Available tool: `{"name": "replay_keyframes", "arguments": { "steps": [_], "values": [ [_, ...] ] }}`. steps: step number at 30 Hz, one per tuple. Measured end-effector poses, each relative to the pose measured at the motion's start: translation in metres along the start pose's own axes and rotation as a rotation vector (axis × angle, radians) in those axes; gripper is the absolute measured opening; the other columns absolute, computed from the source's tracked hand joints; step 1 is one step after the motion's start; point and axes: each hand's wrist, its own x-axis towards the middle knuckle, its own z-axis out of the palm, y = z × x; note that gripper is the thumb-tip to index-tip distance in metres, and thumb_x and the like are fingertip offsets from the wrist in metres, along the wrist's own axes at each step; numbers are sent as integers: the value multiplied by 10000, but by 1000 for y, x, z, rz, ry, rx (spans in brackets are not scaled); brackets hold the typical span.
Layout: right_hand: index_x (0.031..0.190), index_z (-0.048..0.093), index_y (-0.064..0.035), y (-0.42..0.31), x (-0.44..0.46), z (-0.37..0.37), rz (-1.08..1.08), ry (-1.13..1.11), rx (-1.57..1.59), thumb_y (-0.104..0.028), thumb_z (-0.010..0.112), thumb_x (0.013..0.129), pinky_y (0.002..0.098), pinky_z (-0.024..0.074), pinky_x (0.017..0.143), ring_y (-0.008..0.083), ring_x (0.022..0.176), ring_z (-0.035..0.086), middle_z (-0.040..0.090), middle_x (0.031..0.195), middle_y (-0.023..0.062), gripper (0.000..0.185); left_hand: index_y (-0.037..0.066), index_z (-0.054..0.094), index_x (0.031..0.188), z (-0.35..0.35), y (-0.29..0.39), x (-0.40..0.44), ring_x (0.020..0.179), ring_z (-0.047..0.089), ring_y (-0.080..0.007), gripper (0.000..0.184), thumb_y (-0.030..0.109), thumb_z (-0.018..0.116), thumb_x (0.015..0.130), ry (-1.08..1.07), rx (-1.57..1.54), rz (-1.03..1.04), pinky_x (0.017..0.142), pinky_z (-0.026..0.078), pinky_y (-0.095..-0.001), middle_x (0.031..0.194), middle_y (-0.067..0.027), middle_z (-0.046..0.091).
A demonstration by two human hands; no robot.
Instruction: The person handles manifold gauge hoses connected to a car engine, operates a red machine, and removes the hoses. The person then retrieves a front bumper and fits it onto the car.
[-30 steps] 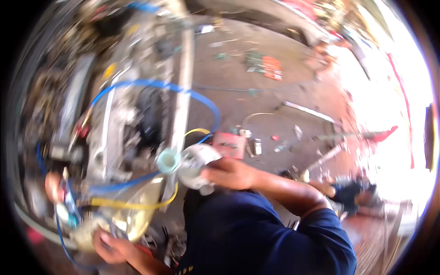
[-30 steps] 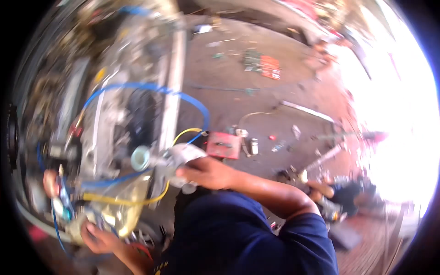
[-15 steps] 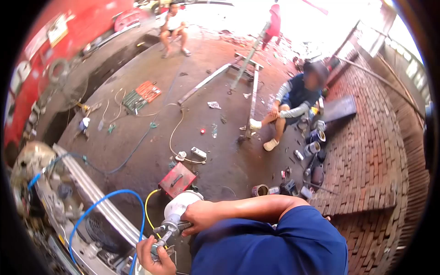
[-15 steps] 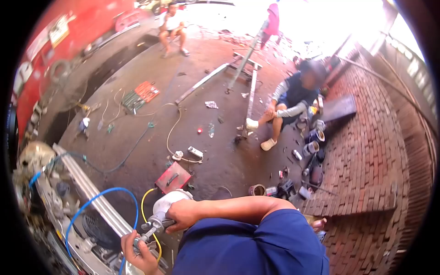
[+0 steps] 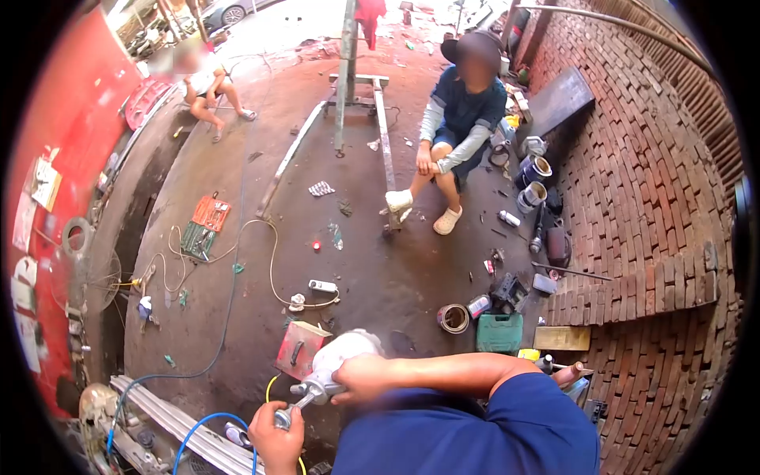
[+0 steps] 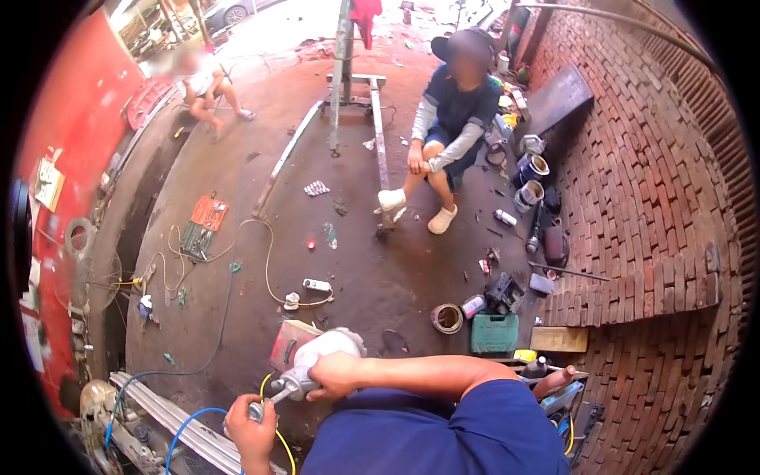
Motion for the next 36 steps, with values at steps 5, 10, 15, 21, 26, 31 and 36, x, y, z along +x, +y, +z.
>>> {"name": "replay_keyframes", "arguments": {
  "steps": [5, 10, 15, 21, 26, 31, 36],
  "values": [
    [962, 670, 22, 54, -41, -25, 78, 32, 58, -475, 688, 916, 536, 543, 763, 437, 808, 689, 690, 831, 249, 499, 34, 646, 847, 43, 60, 42, 736, 657, -399, 218, 150, 794, 736, -22, -44, 59, 668, 509, -475, 787, -163, 669],
    [985, 666, 9, 88, -68, -41, 157, 120, 67, -492, 673, 923, 530, 538, 792, 430, 851, 691, 696, 865, 248, 505, 38, 640, 840, 72, 95, 68, 720, 663, -388, 221, 149, 795, 728, -98, -55, 151, 662, 522, -461, 781, -158, 665],
    [978, 672, 7, 106, -73, -35, 182, 169, 62, -522, 658, 923, 531, 543, 797, 429, 856, 693, 697, 873, 243, 533, 62, 653, 879, 81, 103, 78, 726, 670, -384, 231, 168, 805, 740, -152, -56, 150, 652, 526, -475, 807, -147, 685],
    [975, 689, 3, 106, -74, -40, 202, 111, 61, -526, 652, 920, 537, 545, 791, 437, 856, 695, 702, 872, 246, 534, 63, 644, 910, 82, 95, 77, 779, 671, -389, 244, 195, 798, 774, -233, 10, 107, 694, 523, -488, 846, -155, 688],
    [982, 694, 5, 101, -70, -45, 186, 84, 47, -504, 656, 920, 540, 544, 792, 436, 848, 695, 707, 862, 243, 515, 59, 650, 923, 78, 90, 76, 790, 675, -392, 265, 210, 810, 775, -273, -25, 7, 704, 527, -482, 856, -157, 696],
    [998, 690, 4, 100, -62, -45, 139, 101, 84, -511, 660, 921, 534, 539, 806, 427, 868, 695, 708, 887, 240, 522, 61, 658, 926, 72, 89, 77, 785, 682, -384, 286, 217, 826, 755, -225, -50, 15, 706, 535, -471, 843, -151, 700],
    [1043, 678, -9, 87, -50, -54, 111, 51, 72, -539, 645, 934, 513, 538, 821, 421, 927, 689, 707, 947, 238, 542, 75, 655, 880, 53, 107, 86, 729, 701, -365, 266, 226, 823, 739, -124, -37, 51, 665, 549, -433, 791, -139, 701]
  ]
}}
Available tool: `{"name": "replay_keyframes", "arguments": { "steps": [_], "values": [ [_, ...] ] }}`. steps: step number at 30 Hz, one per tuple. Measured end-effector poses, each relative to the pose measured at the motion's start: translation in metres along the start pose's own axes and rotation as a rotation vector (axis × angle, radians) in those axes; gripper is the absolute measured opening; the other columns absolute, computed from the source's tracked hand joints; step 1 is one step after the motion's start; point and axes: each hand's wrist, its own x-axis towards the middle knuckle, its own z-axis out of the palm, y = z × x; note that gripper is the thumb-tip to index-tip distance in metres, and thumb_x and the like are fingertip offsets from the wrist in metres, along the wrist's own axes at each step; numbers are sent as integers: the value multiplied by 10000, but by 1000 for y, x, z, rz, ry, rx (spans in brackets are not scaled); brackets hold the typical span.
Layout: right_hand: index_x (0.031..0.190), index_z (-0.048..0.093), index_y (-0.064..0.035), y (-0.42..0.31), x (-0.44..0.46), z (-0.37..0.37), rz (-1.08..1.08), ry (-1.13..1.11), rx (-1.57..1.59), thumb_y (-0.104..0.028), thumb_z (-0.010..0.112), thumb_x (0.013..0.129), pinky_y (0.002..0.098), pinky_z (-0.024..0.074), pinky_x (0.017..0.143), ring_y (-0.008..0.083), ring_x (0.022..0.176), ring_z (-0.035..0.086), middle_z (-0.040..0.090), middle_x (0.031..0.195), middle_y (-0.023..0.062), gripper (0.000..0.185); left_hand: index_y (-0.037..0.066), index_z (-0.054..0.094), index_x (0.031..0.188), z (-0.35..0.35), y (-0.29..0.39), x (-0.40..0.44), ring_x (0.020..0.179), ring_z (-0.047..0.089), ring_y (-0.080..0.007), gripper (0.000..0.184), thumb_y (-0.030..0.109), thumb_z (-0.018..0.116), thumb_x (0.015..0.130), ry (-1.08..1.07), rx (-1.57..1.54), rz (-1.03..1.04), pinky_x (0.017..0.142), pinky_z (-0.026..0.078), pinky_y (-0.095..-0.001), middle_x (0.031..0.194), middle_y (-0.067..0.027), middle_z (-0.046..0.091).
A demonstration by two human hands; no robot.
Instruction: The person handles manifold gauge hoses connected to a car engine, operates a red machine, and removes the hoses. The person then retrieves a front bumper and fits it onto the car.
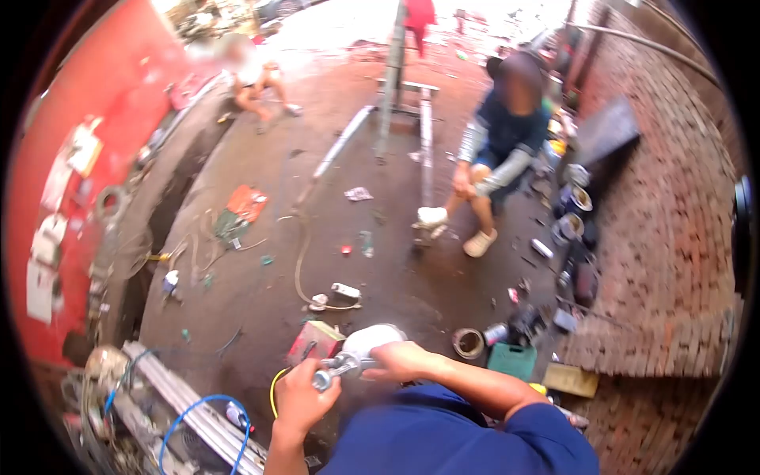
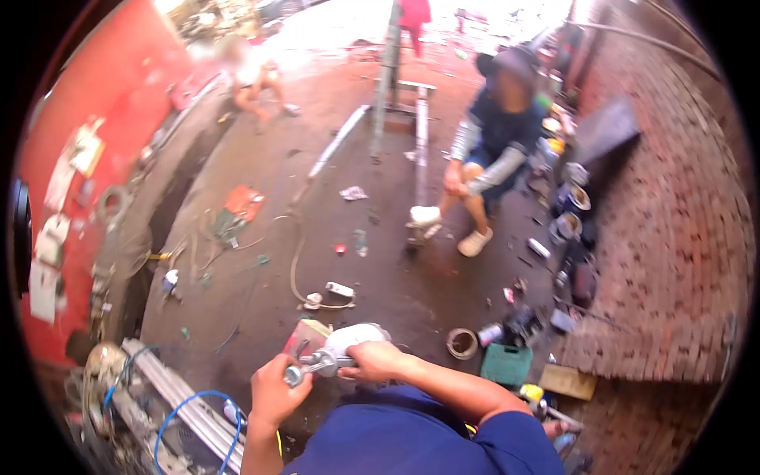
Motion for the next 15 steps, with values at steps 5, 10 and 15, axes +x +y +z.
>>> {"name": "replay_keyframes", "arguments": {
  "steps": [5, 10, 15],
  "values": [
    [1056, 668, -22, -11, 14, -1, 8, 25, 42, -537, 645, 939, 503, 542, 838, 415, 958, 688, 710, 991, 231, 529, 73, 666, 880, -7, -10, 1, 733, 710, -351, 255, 227, 814, 741, 65, -4, 36, 662, 557, -427, 797, -139, 707],
    [1094, 655, -14, -7, 21, 8, 14, 5, 18, -510, 675, 918, 510, 543, 856, 418, 990, 689, 709, 1035, 239, 527, 80, 660, 878, -2, -11, 2, 698, 710, -343, 277, 252, 821, 732, 77, 22, 77, 632, 558, -433, 758, -125, 712],
    [1113, 660, -7, -9, 20, 10, 5, 26, 81, -435, 720, 880, 506, 542, 883, 412, 1030, 684, 705, 1075, 233, 490, 76, 649, 862, 7, -18, 3, 688, 695, -374, 281, 223, 829, 705, 52, 18, 83, 629, 548, -462, 749, -146, 704]
  ]
}}
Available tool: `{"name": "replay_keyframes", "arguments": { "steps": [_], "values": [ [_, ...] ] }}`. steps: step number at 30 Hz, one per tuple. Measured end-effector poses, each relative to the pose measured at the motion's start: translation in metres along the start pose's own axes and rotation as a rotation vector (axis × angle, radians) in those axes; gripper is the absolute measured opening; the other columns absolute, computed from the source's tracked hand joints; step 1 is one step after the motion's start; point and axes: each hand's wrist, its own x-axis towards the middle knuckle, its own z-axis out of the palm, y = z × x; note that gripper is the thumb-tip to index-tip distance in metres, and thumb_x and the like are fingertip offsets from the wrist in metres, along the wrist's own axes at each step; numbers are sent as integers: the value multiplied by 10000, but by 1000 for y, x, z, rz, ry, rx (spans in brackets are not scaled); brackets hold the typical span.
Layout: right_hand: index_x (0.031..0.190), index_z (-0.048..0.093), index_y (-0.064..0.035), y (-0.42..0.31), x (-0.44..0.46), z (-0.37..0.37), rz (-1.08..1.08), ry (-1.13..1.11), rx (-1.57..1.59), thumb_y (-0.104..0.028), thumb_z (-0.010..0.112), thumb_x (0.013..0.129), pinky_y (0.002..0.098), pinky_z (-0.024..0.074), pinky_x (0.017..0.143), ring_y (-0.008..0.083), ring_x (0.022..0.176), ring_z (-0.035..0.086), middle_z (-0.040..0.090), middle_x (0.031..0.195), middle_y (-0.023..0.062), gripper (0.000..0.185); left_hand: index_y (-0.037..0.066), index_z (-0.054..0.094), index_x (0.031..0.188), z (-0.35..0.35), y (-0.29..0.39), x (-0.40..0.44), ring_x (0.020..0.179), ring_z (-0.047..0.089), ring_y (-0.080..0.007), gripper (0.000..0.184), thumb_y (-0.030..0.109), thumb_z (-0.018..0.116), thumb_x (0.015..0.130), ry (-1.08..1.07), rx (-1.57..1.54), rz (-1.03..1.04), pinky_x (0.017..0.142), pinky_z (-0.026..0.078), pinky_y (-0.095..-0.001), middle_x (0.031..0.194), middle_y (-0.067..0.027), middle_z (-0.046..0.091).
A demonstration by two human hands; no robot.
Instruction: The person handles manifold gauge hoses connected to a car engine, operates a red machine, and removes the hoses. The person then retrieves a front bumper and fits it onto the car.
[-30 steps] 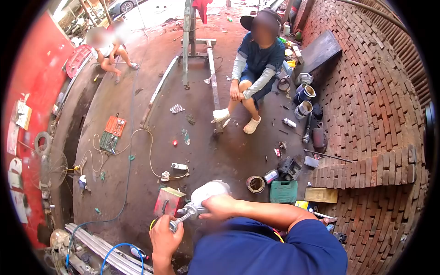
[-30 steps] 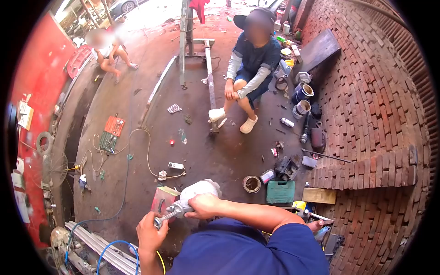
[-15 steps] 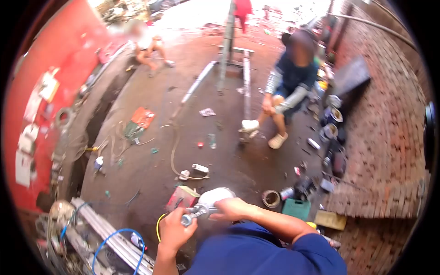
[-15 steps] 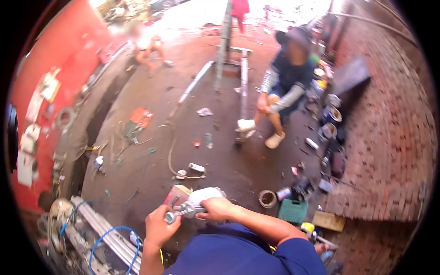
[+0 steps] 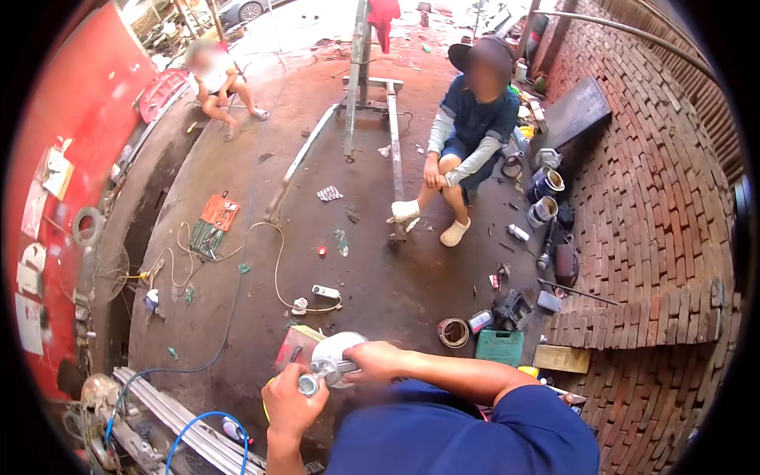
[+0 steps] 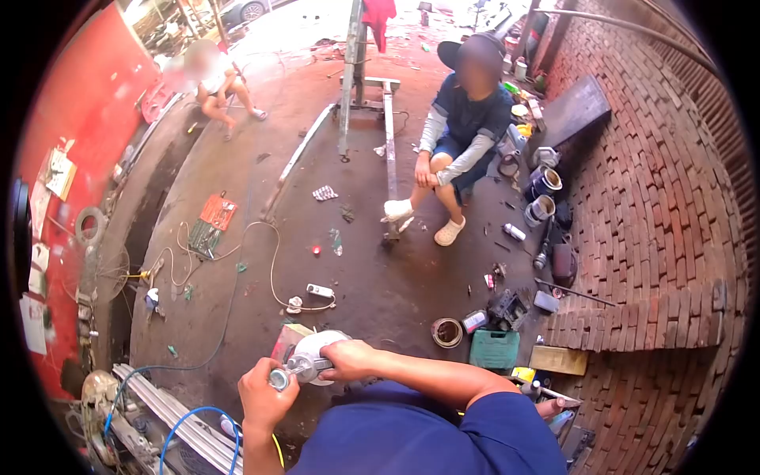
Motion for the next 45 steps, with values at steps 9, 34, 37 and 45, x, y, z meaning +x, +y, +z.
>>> {"name": "replay_keyframes", "arguments": {
  "steps": [9, 34, 37, 45],
  "values": [
    [1113, 657, 2, 10, -9, 0, 54, 31, -1, -394, 745, 863, 505, 542, 905, 396, 1064, 679, 697, 1131, 219, 476, 72, 657, 861, 15, 7, 8, 696, 688, -397, 282, 242, 826, 713, -50, 0, -5, 631, 544, -477, 741, -163, 695],
    [1601, 345, -134, 24, -2, 36, -17, -167, 1183, -321, 601, 1020, 358, 536, 873, 182, 1092, 619, 627, 1227, 88, 661, 59, 655, 974, 74, -17, 10, 843, 704, -428, 375, 312, 801, 738, -151, -86, -113, 718, 542, -508, 867, -195, 720],
    [1574, 386, -106, 27, 0, 39, -13, -68, 1101, -369, 632, 1011, 338, 544, 837, 171, 1080, 615, 630, 1216, 89, 668, 52, 636, 1028, 81, -17, 6, 881, 702, -439, 430, 321, 815, 743, -179, -94, -119, 738, 546, -507, 920, -204, 725],
    [1477, 479, -48, 24, 2, 32, 123, -48, 1102, -405, 650, 998, 325, 549, 808, 156, 1012, 623, 648, 1176, 79, 621, 65, 565, 1197, 101, -26, -1, 905, 701, -460, 579, 327, 829, 753, -247, -49, -149, 783, 552, -534, 938, -222, 726]
  ]
}}
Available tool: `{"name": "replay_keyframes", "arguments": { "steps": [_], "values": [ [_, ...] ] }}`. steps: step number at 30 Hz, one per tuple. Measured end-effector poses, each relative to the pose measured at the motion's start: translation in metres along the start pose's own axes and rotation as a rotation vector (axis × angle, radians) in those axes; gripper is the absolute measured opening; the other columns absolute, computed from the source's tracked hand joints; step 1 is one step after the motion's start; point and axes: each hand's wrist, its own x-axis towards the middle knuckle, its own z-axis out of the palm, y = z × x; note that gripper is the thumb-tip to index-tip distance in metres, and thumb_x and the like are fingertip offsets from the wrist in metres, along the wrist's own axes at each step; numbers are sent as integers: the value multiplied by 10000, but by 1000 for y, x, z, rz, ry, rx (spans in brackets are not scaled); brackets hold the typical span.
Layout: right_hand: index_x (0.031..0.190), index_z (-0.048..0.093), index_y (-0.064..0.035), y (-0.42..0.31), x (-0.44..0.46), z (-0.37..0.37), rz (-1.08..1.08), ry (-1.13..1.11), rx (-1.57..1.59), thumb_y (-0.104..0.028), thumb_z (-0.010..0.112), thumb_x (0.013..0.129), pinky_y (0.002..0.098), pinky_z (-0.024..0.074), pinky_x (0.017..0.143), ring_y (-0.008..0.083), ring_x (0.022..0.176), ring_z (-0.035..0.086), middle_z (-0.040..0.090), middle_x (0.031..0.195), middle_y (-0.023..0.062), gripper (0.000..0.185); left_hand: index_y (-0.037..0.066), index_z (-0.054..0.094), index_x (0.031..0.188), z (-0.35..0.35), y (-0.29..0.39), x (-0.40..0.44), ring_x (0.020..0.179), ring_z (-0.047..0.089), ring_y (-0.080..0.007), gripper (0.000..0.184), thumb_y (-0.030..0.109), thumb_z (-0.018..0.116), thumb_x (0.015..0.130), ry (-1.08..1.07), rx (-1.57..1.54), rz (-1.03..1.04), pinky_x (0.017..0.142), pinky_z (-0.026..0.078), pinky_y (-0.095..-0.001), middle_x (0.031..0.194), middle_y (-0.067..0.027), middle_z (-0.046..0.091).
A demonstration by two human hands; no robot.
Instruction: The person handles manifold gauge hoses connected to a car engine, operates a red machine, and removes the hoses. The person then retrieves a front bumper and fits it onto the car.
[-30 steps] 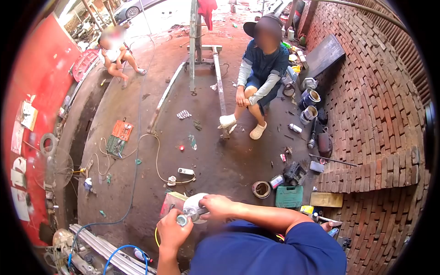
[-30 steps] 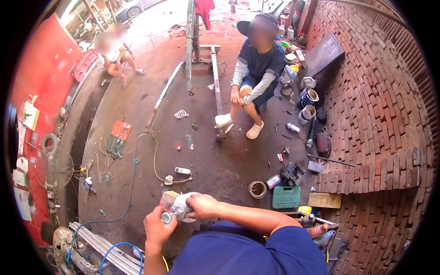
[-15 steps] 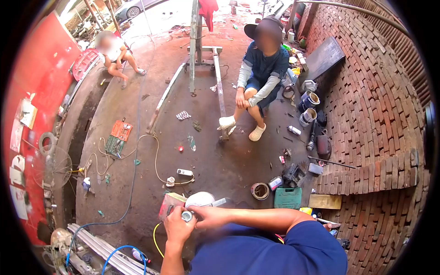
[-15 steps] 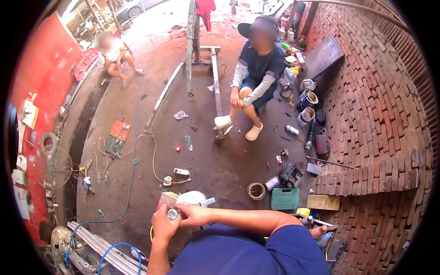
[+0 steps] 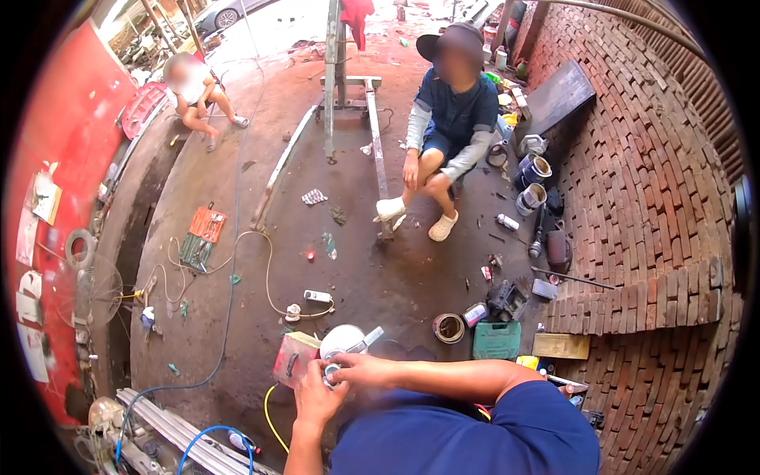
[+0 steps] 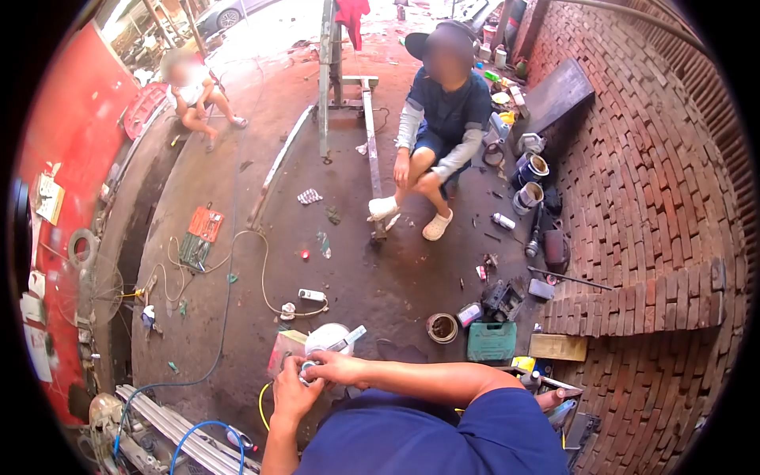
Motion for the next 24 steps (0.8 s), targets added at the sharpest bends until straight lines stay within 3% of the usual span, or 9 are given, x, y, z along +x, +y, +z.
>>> {"name": "replay_keyframes", "arguments": {
  "steps": [4, 7, 12, 14, 16, 18, 19, 21, 24],
  "values": [
    [1381, 536, -53, -1, 5, -4, 48, 86, 124, -395, 668, 976, 310, 537, 768, 149, 963, 629, 658, 1148, 74, 546, 69, 555, 1265, -8, 7, -1, 819, 709, -422, 615, 305, 833, 770, 12, -6, 38, 740, 550, -516, 852, -174, 717],
    [1352, 550, -79, 5, 2, -18, 115, 159, 164, -386, 694, 955, 303, 528, 744, 139, 931, 636, 653, 1099, 51, 522, 24, 563, 1333, -20, 10, 1, 628, 659, -271, 616, 186, 827, 800, 92, -129, 28, 645, 524, -385, 739, -135, 669],
    [1340, 541, -109, 14, -2, -48, 165, 297, 304, -398, 686, 964, 313, 536, 725, 151, 884, 650, 626, 1114, 45, 495, 59, 632, 1243, -22, -18, -3, 645, 668, -305, 510, 236, 824, 805, 104, -119, -39, 650, 513, -432, 693, -103, 636],
    [1336, 535, -112, 13, -8, -55, 175, 335, 340, -402, 683, 964, 317, 541, 732, 168, 894, 662, 619, 1139, 56, 495, 4, 651, 1205, -15, -38, -10, 636, 688, -222, 433, 164, 796, 830, 86, -126, -100, 635, 523, -356, 699, -123, 679],
    [1333, 528, -114, 15, -14, -60, 183, 373, 375, -407, 680, 965, 321, 547, 739, 186, 904, 674, 612, 1164, 68, 494, 0, 665, 1175, 2, -70, -19, 635, 705, -217, 399, 169, 792, 836, 76, -115, -130, 629, 527, -349, 702, -130, 693],
    [1347, 499, -115, 19, -18, -67, 175, 414, 443, -409, 678, 963, 335, 560, 747, 222, 941, 694, 597, 1186, 85, 515, 25, 683, 1155, 15, -97, -28, 700, 706, -327, 425, 274, 796, 829, 84, -67, -204, 728, 546, -426, 731, -142, 702],
    [1337, 483, -115, 24, -20, -72, 180, 436, 472, -385, 688, 956, 347, 570, 740, 240, 955, 704, 598, 1155, 85, 510, 25, 683, 1155, 17, -105, -34, 700, 706, -327, 425, 274, 796, 829, 80, -67, -207, 728, 546, -426, 731, -142, 702],
    [1312, 489, -115, 30, -22, -82, 186, 476, 491, -369, 695, 951, 351, 573, 731, 235, 935, 705, 599, 1146, 83, 487, 22, 698, 1149, 21, -121, -44, 771, 730, -334, 429, 296, 790, 832, -21, -121, -431, 765, 556, -433, 791, -170, 729],
    [1243, 495, -124, 35, -28, -96, 172, 566, 573, -331, 711, 940, 339, 571, 681, 218, 835, 707, 611, 1067, 61, 426, 20, 715, 1131, 30, -154, -64, 807, 739, -323, 422, 302, 792, 827, -28, -52, -519, 764, 555, -432, 831, -184, 742]
  ]
}}
